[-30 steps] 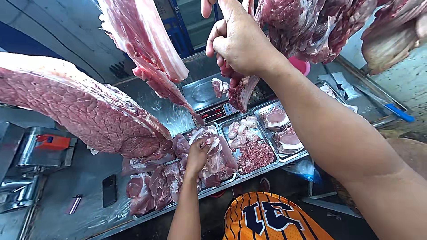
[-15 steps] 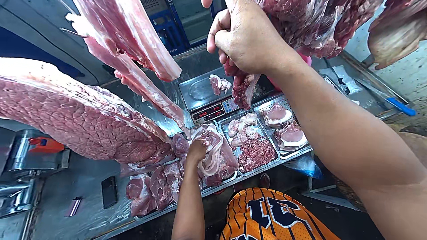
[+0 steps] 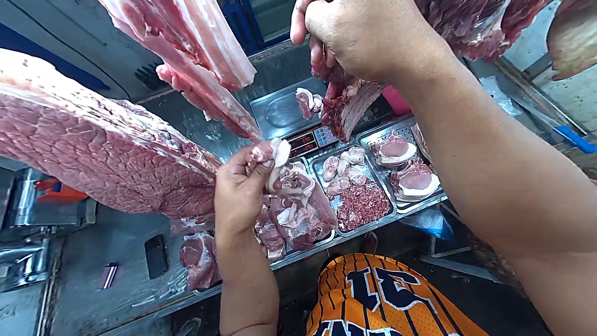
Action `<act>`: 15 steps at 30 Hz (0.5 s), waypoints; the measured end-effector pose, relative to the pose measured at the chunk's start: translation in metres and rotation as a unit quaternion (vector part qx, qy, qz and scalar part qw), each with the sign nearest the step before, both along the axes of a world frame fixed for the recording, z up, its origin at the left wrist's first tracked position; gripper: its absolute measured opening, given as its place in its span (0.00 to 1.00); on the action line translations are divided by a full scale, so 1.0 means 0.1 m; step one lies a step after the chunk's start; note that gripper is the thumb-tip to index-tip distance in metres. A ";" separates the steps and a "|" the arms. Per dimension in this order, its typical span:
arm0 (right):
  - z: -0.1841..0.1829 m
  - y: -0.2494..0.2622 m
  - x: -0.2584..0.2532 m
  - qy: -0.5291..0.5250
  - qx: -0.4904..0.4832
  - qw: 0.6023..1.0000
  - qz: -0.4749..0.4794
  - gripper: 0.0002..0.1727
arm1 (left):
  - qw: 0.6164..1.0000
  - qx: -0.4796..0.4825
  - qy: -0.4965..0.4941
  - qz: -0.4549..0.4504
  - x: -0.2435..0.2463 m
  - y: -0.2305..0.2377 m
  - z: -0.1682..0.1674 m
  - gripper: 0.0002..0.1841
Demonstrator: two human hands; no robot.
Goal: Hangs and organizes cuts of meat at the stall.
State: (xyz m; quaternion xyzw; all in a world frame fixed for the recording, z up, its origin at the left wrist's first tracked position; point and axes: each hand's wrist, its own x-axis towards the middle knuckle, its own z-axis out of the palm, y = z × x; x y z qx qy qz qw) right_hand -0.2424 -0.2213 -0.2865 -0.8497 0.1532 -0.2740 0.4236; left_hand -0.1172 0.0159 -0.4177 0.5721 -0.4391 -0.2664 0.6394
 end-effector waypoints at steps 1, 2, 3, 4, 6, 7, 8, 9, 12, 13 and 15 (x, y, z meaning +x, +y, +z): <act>0.00 0.00 0.00 0.002 0.001 1.000 -0.002 0.14 | 0.999 -0.024 -0.021 0.000 0.00 -0.06 0.09 0.09; 0.01 0.00 0.00 0.008 0.001 1.000 -0.006 0.14 | 0.997 -0.035 -0.061 0.012 0.01 -0.16 0.17 0.10; 0.02 0.01 0.00 0.012 0.003 1.000 -0.008 0.14 | 0.992 -0.029 -0.115 0.031 0.03 -0.28 0.24 0.11; 0.04 0.01 0.01 0.015 0.003 1.000 -0.012 0.14 | 0.984 -0.014 -0.171 0.047 0.07 -0.42 0.28 0.11; 0.05 0.02 0.02 0.016 -0.007 1.000 -0.021 0.13 | 0.962 0.032 -0.260 0.078 0.18 -0.77 0.29 0.13; 0.05 0.04 0.02 0.022 -0.013 0.999 -0.028 0.12 | 0.949 0.054 -0.292 0.103 0.24 -0.93 0.27 0.13; 0.05 0.05 0.02 0.024 -0.016 0.999 -0.034 0.11 | 0.934 0.064 -0.319 0.145 0.30 -1.08 0.25 0.14; 0.06 0.04 0.02 0.016 -0.014 0.999 -0.034 0.09 | 0.918 0.055 -0.337 0.202 0.36 -1.23 0.22 0.14; 0.07 -0.01 -0.02 -0.012 0.005 1.000 0.002 0.20 | 0.869 -0.004 -0.369 0.330 0.58 -1.63 0.21 0.16; 0.07 -0.02 -0.03 -0.019 0.010 1.000 0.009 0.21 | 0.855 -0.023 -0.381 0.350 0.67 -1.76 0.26 0.16; 0.10 -0.02 -0.06 -0.026 0.012 0.999 0.017 0.24 | 0.842 -0.018 -0.380 0.382 0.72 -1.96 0.44 0.17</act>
